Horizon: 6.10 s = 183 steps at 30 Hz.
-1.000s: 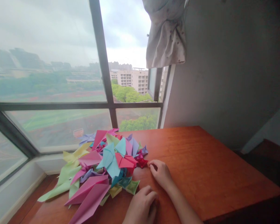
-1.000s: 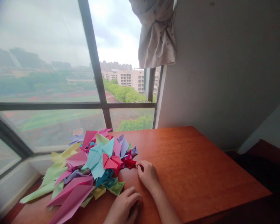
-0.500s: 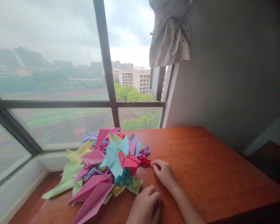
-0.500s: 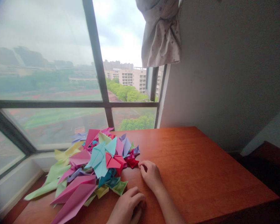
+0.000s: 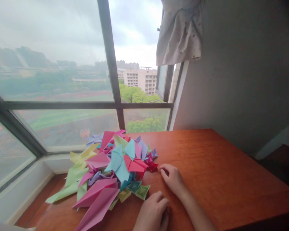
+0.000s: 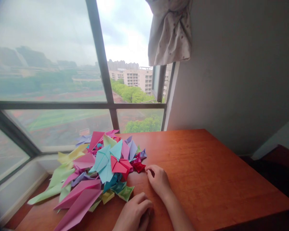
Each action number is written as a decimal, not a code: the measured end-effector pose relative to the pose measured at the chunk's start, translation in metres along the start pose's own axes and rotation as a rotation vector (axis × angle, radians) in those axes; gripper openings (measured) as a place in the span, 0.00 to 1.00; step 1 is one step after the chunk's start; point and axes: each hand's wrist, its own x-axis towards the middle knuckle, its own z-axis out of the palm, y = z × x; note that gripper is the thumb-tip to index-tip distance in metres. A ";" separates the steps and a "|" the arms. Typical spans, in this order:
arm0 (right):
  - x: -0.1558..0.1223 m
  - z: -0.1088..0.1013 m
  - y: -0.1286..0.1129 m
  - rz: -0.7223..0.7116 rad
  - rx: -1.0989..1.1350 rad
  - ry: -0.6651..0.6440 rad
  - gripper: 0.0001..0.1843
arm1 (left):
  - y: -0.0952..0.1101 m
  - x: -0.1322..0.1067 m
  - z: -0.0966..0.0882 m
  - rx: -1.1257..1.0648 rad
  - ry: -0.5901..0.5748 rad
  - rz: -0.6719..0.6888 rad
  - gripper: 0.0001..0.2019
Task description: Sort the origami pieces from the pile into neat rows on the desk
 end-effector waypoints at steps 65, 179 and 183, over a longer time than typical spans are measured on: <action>-0.009 -0.004 -0.004 -0.038 -0.113 -0.063 0.14 | 0.000 0.020 -0.017 -0.008 -0.046 0.099 0.12; -0.009 -0.005 -0.004 -0.027 -0.115 -0.060 0.14 | 0.000 0.021 -0.020 0.004 -0.040 0.101 0.10; -0.009 -0.004 -0.004 -0.028 -0.123 -0.059 0.14 | 0.000 0.021 -0.021 -0.011 -0.038 0.110 0.11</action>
